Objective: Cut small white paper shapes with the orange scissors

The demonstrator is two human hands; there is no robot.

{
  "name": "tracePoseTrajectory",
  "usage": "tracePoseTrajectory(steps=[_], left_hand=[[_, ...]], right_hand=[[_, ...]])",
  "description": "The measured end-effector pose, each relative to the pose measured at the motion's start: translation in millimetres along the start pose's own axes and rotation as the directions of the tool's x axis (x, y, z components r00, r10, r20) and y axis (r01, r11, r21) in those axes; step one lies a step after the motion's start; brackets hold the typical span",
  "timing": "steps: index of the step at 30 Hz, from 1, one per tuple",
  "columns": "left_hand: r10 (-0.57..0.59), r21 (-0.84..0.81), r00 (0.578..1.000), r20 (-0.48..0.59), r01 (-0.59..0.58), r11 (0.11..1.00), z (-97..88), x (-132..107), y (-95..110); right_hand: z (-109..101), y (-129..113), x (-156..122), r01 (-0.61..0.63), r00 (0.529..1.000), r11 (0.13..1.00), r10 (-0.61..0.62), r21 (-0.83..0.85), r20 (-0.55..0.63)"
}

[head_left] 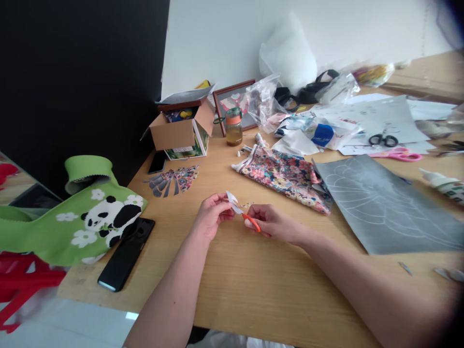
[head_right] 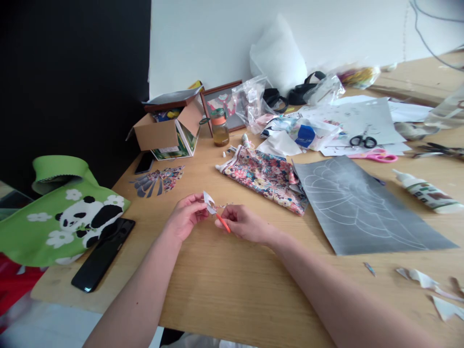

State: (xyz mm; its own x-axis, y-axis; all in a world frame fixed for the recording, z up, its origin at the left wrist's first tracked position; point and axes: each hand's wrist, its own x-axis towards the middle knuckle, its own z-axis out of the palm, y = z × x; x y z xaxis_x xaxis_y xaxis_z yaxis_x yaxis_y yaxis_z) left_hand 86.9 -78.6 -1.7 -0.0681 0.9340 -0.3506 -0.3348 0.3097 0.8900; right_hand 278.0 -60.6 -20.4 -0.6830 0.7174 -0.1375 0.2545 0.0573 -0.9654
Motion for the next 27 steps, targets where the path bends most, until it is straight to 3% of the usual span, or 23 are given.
tracePoseTrajectory(steps=[27], left_hand=[[0.007, 0.014, 1.000, 0.015, -0.007, 1.000, -0.6, -0.5, 0.9]], right_hand=[[-1.2, 4.8, 0.0, -0.011, 0.999, 1.000, 0.010, 0.020, 0.050]])
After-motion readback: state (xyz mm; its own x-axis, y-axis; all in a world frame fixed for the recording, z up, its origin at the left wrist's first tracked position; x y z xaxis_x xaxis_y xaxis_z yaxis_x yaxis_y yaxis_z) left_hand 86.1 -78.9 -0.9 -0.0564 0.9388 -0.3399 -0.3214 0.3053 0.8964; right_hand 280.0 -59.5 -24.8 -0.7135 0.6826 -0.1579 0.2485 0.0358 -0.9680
